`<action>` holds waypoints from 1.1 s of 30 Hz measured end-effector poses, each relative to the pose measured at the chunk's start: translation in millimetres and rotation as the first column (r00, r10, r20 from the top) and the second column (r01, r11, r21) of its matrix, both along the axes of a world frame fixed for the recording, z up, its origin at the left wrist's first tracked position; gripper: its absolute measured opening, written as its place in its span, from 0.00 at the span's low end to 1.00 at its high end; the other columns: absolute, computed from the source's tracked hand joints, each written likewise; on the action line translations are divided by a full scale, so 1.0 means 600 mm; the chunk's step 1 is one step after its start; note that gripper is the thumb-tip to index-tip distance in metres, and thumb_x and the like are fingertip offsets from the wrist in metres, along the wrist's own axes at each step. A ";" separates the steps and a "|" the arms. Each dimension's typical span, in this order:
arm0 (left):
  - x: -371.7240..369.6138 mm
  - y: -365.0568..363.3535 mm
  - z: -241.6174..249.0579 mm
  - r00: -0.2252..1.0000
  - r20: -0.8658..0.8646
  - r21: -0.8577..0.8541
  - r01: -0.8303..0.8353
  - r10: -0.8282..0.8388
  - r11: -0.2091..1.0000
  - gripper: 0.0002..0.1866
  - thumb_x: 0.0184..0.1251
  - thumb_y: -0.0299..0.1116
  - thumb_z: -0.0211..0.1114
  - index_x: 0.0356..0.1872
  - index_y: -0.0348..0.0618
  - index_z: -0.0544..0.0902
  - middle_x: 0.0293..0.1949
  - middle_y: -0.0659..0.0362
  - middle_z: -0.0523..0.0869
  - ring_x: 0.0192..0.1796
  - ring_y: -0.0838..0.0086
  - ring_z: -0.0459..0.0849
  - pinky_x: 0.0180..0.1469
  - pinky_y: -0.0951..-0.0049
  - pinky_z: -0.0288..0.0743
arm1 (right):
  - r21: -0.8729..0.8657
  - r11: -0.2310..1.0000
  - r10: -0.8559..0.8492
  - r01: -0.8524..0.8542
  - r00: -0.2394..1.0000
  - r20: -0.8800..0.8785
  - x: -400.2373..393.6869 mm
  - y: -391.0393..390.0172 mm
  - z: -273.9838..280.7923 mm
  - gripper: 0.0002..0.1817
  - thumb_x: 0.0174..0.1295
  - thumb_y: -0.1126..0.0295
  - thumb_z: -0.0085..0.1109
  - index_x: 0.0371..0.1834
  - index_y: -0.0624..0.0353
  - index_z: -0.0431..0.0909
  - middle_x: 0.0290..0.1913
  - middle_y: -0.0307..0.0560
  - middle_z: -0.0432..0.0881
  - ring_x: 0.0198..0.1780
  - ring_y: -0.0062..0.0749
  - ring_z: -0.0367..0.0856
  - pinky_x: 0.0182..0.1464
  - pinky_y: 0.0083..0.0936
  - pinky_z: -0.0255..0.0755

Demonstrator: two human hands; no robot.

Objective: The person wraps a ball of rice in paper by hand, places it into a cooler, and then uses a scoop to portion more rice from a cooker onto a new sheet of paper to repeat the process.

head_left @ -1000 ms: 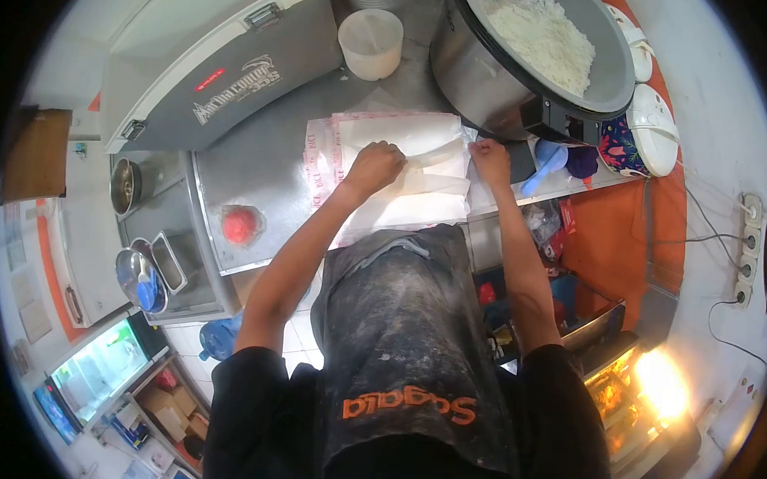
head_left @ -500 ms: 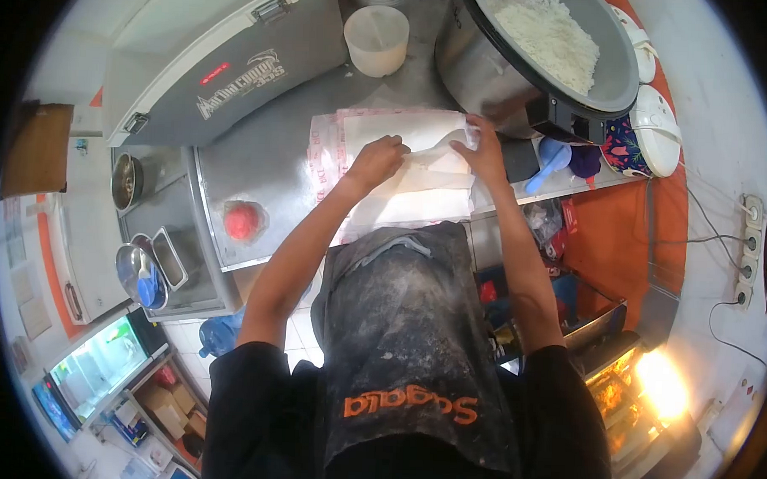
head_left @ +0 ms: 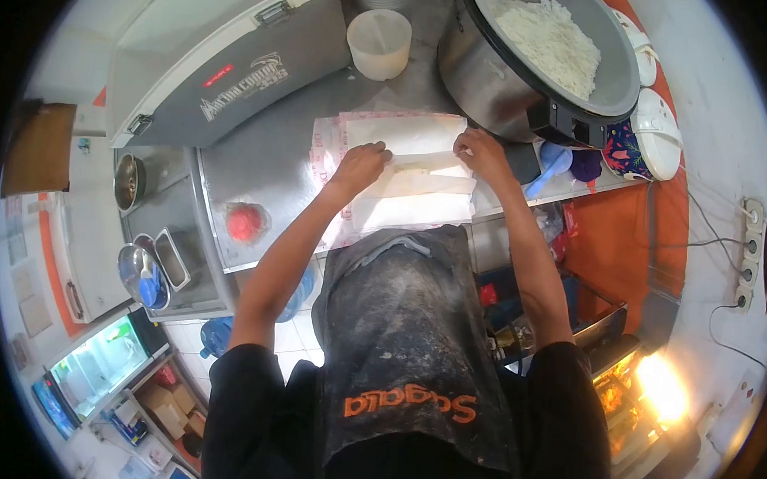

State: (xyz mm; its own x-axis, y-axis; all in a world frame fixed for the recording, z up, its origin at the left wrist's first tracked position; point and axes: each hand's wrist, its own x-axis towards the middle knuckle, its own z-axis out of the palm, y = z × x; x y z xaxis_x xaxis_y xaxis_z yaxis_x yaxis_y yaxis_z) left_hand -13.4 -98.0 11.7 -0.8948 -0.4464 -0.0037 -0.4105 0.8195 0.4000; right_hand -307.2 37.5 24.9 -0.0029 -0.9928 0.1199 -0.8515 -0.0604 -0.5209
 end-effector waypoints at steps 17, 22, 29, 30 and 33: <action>-0.054 0.073 0.073 0.983 -0.181 -0.051 -0.035 0.025 0.998 0.22 0.63 0.34 0.69 0.59 0.44 0.82 0.60 0.51 0.82 0.60 0.53 0.82 0.58 0.50 0.76 | 0.238 0.953 -0.222 0.187 0.966 0.132 -0.004 0.028 0.022 0.07 0.55 0.70 0.68 0.36 0.51 0.83 0.36 0.42 0.83 0.41 0.42 0.85 0.44 0.37 0.78; -0.075 0.047 0.001 0.996 -0.079 -0.004 -0.033 0.033 0.999 0.15 0.68 0.36 0.66 0.53 0.45 0.86 0.55 0.53 0.87 0.56 0.56 0.86 0.55 0.53 0.79 | 0.158 0.963 -0.254 0.219 0.931 0.261 0.006 0.036 0.028 0.09 0.56 0.64 0.73 0.36 0.52 0.85 0.33 0.42 0.85 0.37 0.38 0.85 0.42 0.35 0.78; -0.058 0.029 0.006 0.993 -0.118 0.126 -0.002 0.017 0.992 0.11 0.72 0.35 0.63 0.47 0.47 0.89 0.41 0.52 0.91 0.43 0.52 0.89 0.46 0.50 0.81 | 0.126 0.964 -0.266 0.235 0.876 0.402 0.147 0.070 0.074 0.13 0.60 0.60 0.75 0.39 0.58 0.86 0.39 0.40 0.86 0.39 0.33 0.83 0.43 0.31 0.74; -0.062 0.030 0.010 0.992 -0.118 0.134 -0.017 0.033 0.991 0.11 0.72 0.36 0.63 0.47 0.48 0.89 0.39 0.51 0.91 0.41 0.51 0.89 0.45 0.49 0.81 | -0.004 0.970 -0.238 0.244 0.951 0.197 0.166 0.069 0.037 0.14 0.60 0.59 0.73 0.41 0.56 0.87 0.43 0.41 0.86 0.45 0.37 0.83 0.48 0.36 0.74; -0.068 0.031 0.017 0.997 -0.077 0.146 -0.014 0.026 0.989 0.10 0.71 0.36 0.64 0.46 0.48 0.89 0.36 0.51 0.91 0.40 0.51 0.89 0.43 0.51 0.81 | -0.164 0.961 -0.240 0.222 0.966 -0.098 0.190 0.058 0.003 0.14 0.61 0.57 0.71 0.45 0.52 0.87 0.50 0.40 0.85 0.54 0.41 0.81 0.54 0.41 0.72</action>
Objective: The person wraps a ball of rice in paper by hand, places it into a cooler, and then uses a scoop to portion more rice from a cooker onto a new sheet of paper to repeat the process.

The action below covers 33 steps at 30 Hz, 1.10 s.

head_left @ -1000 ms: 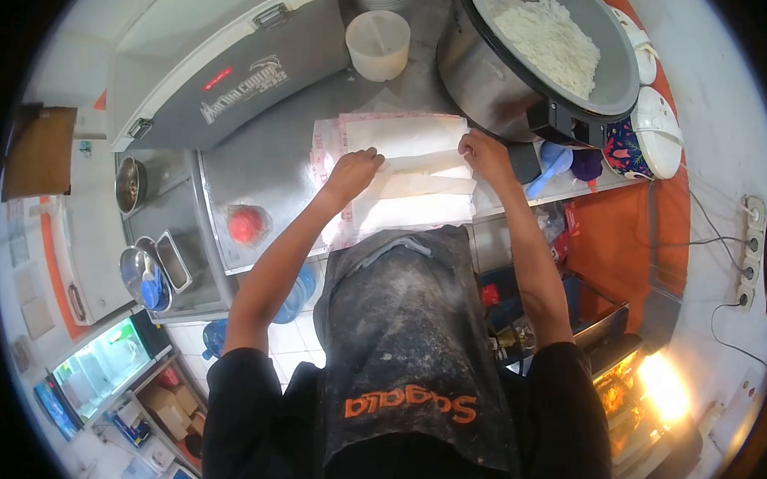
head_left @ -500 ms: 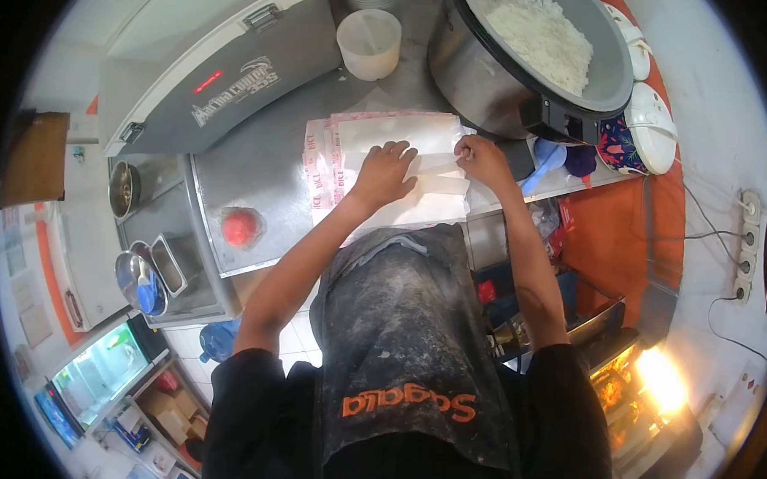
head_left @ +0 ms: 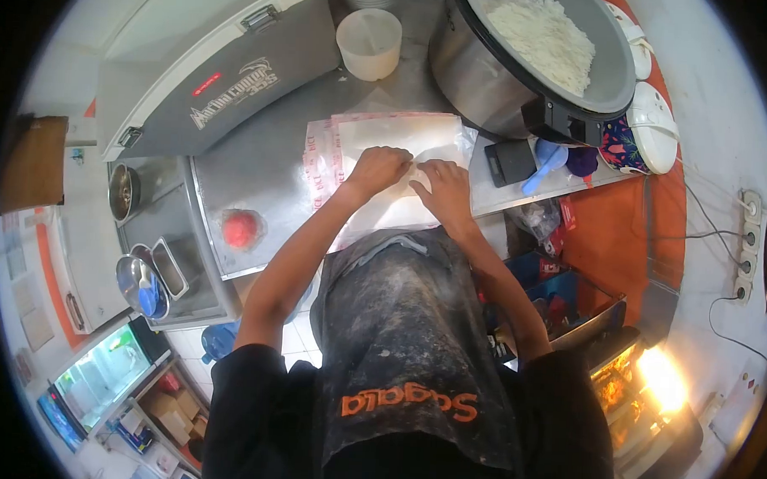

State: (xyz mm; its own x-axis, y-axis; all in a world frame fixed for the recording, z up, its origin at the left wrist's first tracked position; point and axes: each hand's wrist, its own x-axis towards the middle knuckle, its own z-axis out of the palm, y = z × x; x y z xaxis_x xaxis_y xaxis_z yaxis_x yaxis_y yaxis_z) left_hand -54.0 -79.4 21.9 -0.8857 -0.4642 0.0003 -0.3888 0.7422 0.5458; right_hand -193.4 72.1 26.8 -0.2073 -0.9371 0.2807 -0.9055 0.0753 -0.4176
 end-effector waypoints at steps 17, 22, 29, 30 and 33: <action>0.003 -0.012 -0.026 0.995 -0.001 0.019 0.096 -0.096 0.995 0.12 0.74 0.39 0.61 0.43 0.45 0.88 0.39 0.49 0.90 0.44 0.51 0.88 0.47 0.51 0.80 | 0.137 0.990 0.006 -0.019 0.996 0.091 -0.007 -0.017 -0.028 0.09 0.64 0.63 0.67 0.42 0.55 0.89 0.43 0.42 0.86 0.43 0.44 0.85 0.46 0.42 0.80; 0.007 -0.003 -0.016 0.993 0.060 -0.009 0.105 -0.105 0.994 0.12 0.74 0.38 0.58 0.43 0.45 0.87 0.39 0.49 0.90 0.44 0.51 0.88 0.48 0.51 0.80 | 0.077 0.996 0.032 -0.035 0.999 0.040 -0.005 -0.030 -0.045 0.06 0.67 0.66 0.62 0.39 0.53 0.87 0.40 0.44 0.84 0.47 0.44 0.82 0.48 0.44 0.73; 0.008 0.032 -0.019 0.998 0.019 -0.090 0.065 -0.063 0.994 0.09 0.71 0.34 0.59 0.40 0.42 0.86 0.38 0.51 0.90 0.42 0.56 0.91 0.43 0.56 0.84 | 0.120 0.989 -0.107 0.089 0.982 0.158 0.001 -0.039 -0.062 0.07 0.63 0.69 0.68 0.38 0.57 0.80 0.38 0.45 0.85 0.46 0.46 0.82 0.47 0.46 0.70; 0.009 0.038 -0.018 0.998 0.025 -0.093 0.054 -0.051 0.994 0.09 0.70 0.34 0.59 0.40 0.42 0.86 0.40 0.51 0.90 0.42 0.56 0.91 0.43 0.57 0.84 | 0.135 0.986 -0.117 0.095 0.978 0.172 0.001 -0.038 -0.065 0.08 0.62 0.69 0.69 0.37 0.57 0.79 0.39 0.47 0.85 0.47 0.48 0.82 0.47 0.46 0.70; 0.014 0.055 -0.020 1.000 -0.001 -0.170 0.011 -0.011 0.985 0.08 0.68 0.31 0.60 0.40 0.41 0.85 0.43 0.52 0.90 0.45 0.58 0.90 0.45 0.59 0.84 | 0.175 0.980 -0.128 0.099 0.979 0.161 -0.004 -0.033 -0.068 0.11 0.59 0.68 0.72 0.40 0.56 0.79 0.43 0.47 0.84 0.51 0.48 0.80 0.50 0.46 0.69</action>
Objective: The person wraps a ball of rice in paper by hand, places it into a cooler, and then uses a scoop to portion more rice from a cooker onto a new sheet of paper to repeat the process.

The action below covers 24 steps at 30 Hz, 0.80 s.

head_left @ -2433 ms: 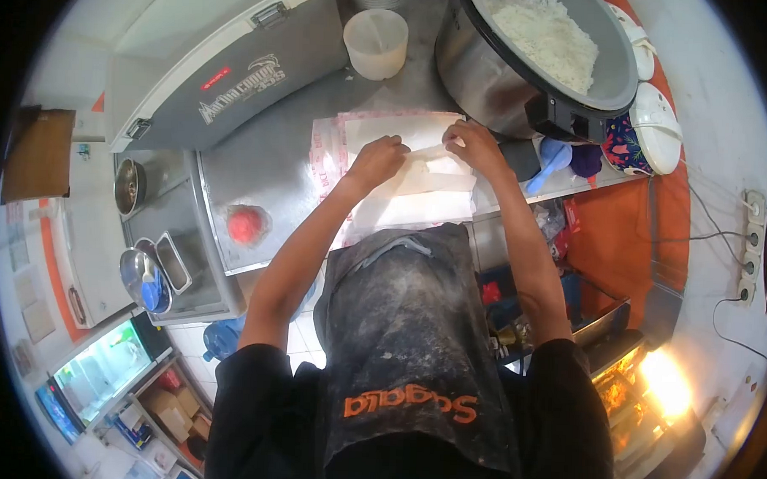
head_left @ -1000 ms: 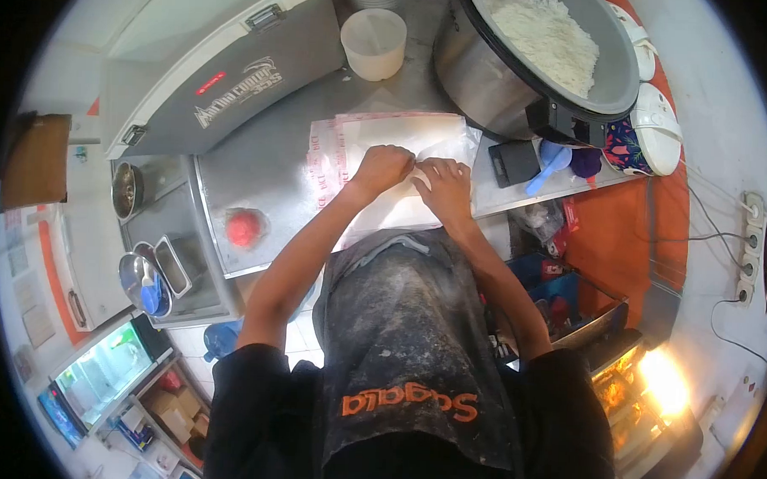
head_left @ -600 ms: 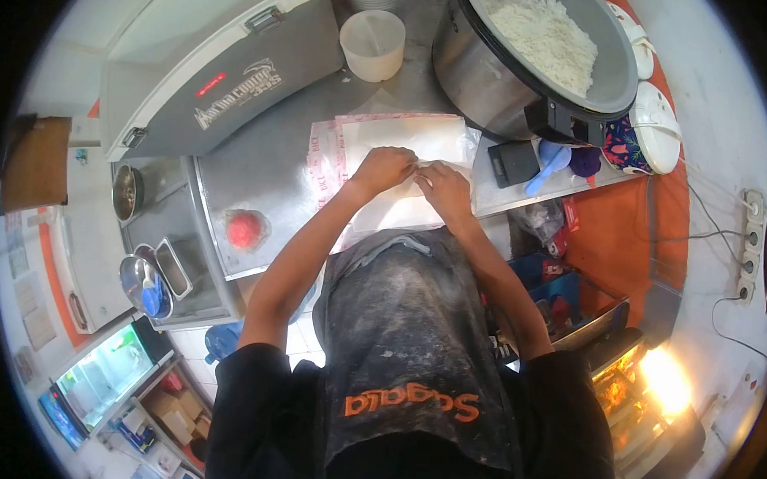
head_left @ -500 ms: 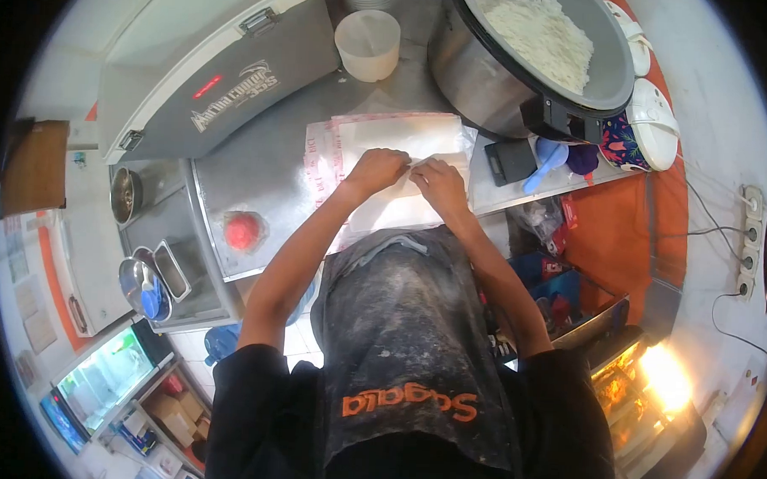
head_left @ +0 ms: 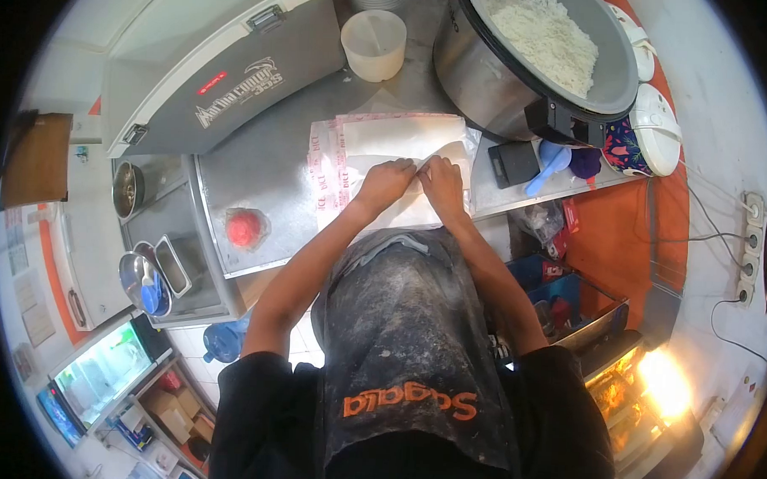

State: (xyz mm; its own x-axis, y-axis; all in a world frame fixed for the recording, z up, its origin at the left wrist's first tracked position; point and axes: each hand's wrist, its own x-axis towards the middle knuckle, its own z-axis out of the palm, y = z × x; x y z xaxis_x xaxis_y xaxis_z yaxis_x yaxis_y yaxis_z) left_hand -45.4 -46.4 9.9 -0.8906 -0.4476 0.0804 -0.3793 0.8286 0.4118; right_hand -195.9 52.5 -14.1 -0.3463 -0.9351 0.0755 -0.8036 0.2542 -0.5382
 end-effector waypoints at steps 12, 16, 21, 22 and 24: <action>0.014 0.015 -0.016 0.988 -0.136 -0.031 0.075 -0.079 0.997 0.01 0.60 0.25 0.63 0.30 0.40 0.82 0.39 0.53 0.80 0.45 0.59 0.83 0.46 0.59 0.81 | 0.110 0.994 0.051 -0.014 0.941 -0.334 -0.168 0.072 0.039 0.10 0.54 0.71 0.69 0.38 0.45 0.83 0.50 0.39 0.81 0.62 0.41 0.77 0.65 0.54 0.64; 0.013 0.014 -0.024 0.982 -0.165 -0.017 0.088 -0.090 0.996 0.03 0.61 0.27 0.62 0.30 0.40 0.82 0.39 0.53 0.80 0.45 0.59 0.83 0.46 0.59 0.81 | -0.018 0.995 -0.101 0.100 0.979 -0.179 -0.171 0.060 0.075 0.04 0.58 0.71 0.67 0.36 0.50 0.85 0.44 0.45 0.84 0.53 0.43 0.83 0.56 0.47 0.74; 0.013 0.013 -0.027 0.982 -0.160 0.048 0.108 -0.099 0.993 0.05 0.64 0.28 0.62 0.30 0.39 0.81 0.39 0.52 0.80 0.46 0.57 0.83 0.46 0.58 0.81 | -0.010 0.977 0.207 -0.214 0.930 0.303 -0.107 0.035 0.057 0.07 0.64 0.70 0.64 0.41 0.56 0.87 0.45 0.49 0.86 0.47 0.47 0.86 0.48 0.42 0.79; 0.012 0.016 -0.026 0.981 -0.161 0.047 0.113 -0.104 0.993 0.05 0.64 0.28 0.62 0.30 0.39 0.81 0.39 0.52 0.80 0.46 0.57 0.83 0.46 0.58 0.81 | 0.084 0.953 0.276 -0.292 0.947 0.163 -0.111 0.032 0.047 0.08 0.65 0.70 0.64 0.44 0.58 0.87 0.45 0.49 0.87 0.45 0.46 0.86 0.47 0.40 0.80; 0.007 0.019 -0.024 0.982 -0.175 0.054 0.083 -0.072 0.995 0.05 0.64 0.28 0.62 0.31 0.38 0.81 0.39 0.52 0.81 0.45 0.56 0.83 0.46 0.57 0.82 | 0.023 0.991 0.123 -0.128 0.978 0.166 -0.112 0.021 0.055 0.08 0.66 0.71 0.64 0.45 0.59 0.88 0.45 0.50 0.87 0.43 0.44 0.88 0.46 0.37 0.81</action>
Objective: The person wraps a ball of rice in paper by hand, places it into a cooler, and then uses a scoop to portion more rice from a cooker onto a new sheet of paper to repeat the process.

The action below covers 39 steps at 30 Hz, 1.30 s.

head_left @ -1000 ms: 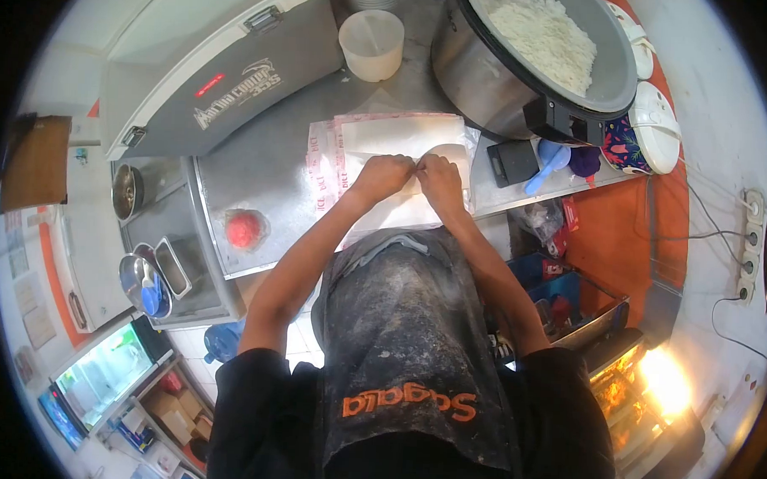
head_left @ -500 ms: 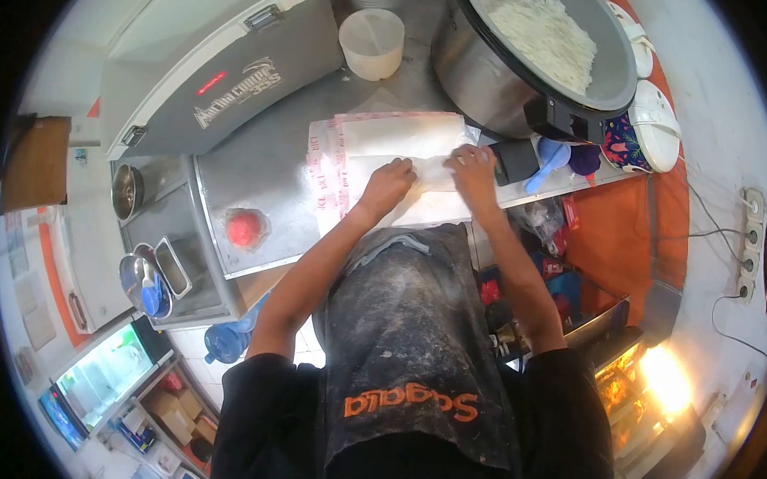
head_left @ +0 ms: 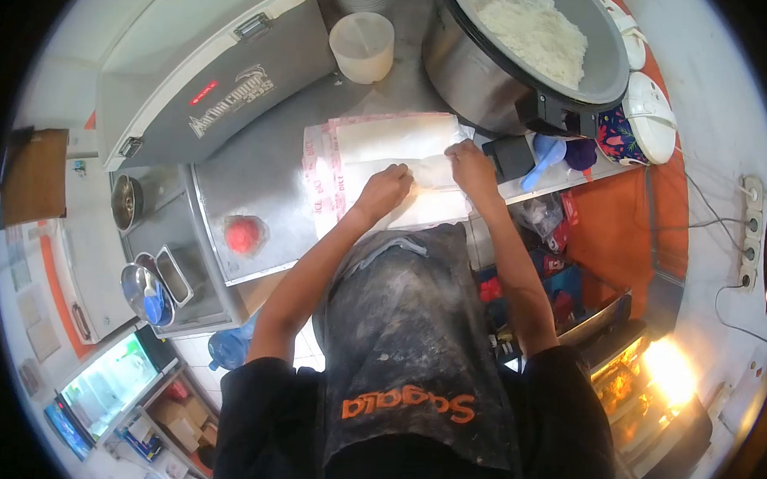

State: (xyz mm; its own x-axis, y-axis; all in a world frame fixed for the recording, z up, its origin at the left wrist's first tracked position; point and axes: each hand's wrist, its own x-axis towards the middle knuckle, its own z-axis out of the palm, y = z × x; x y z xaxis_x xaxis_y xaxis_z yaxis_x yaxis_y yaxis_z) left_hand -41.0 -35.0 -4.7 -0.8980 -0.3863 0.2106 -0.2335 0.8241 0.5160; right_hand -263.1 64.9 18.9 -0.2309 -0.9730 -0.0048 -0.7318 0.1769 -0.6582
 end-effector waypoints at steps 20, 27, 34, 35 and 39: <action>0.010 0.008 -0.019 0.999 0.045 0.087 0.013 -0.017 0.996 0.04 0.67 0.30 0.64 0.37 0.42 0.83 0.40 0.54 0.81 0.46 0.56 0.83 0.48 0.56 0.80 | 0.173 0.973 0.050 -0.151 0.875 0.481 0.032 -0.054 0.022 0.11 0.67 0.75 0.55 0.47 0.63 0.85 0.41 0.63 0.88 0.46 0.59 0.87 0.47 0.46 0.82; 0.007 0.004 -0.029 0.998 0.060 0.100 0.012 -0.018 0.995 0.05 0.69 0.32 0.63 0.38 0.42 0.83 0.41 0.52 0.82 0.47 0.54 0.83 0.49 0.53 0.80 | 0.197 0.975 -0.208 0.100 0.719 0.664 0.034 -0.047 -0.017 0.10 0.67 0.72 0.60 0.47 0.63 0.85 0.43 0.59 0.88 0.43 0.46 0.89 0.44 0.40 0.82; 0.010 0.002 -0.031 0.996 0.089 0.119 0.011 -0.022 0.993 0.09 0.67 0.33 0.66 0.44 0.42 0.86 0.44 0.52 0.83 0.49 0.52 0.83 0.49 0.54 0.81 | 0.115 0.918 -0.393 0.381 0.824 0.409 0.079 -0.030 -0.031 0.10 0.70 0.68 0.63 0.44 0.64 0.85 0.39 0.57 0.89 0.42 0.43 0.90 0.45 0.33 0.83; 0.009 0.000 -0.021 0.996 0.085 0.113 0.020 -0.030 0.993 0.09 0.67 0.33 0.66 0.44 0.42 0.86 0.44 0.52 0.83 0.49 0.52 0.83 0.49 0.54 0.81 | 0.261 0.921 -0.387 0.289 0.742 0.547 0.081 -0.034 -0.033 0.10 0.70 0.67 0.62 0.42 0.63 0.85 0.40 0.59 0.89 0.45 0.50 0.90 0.47 0.37 0.82; 0.024 0.008 -0.016 0.961 -0.025 0.425 -0.238 0.274 0.874 0.06 0.67 0.30 0.69 0.40 0.39 0.87 0.41 0.52 0.87 0.43 0.60 0.88 0.46 0.63 0.82 | -0.018 0.930 -0.347 0.367 0.893 0.287 0.091 0.005 -0.106 0.07 0.67 0.71 0.62 0.42 0.63 0.84 0.42 0.58 0.88 0.44 0.53 0.88 0.49 0.40 0.82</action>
State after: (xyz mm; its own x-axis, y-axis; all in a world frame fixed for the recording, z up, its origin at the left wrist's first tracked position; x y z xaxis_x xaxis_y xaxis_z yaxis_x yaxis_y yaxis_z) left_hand -26.9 -30.1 -14.3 -0.7423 -0.6682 0.0492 -0.3490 0.4483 0.8229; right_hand -208.7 68.1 -44.9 -0.5623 -0.8252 -0.0533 -0.4170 0.3386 -0.8435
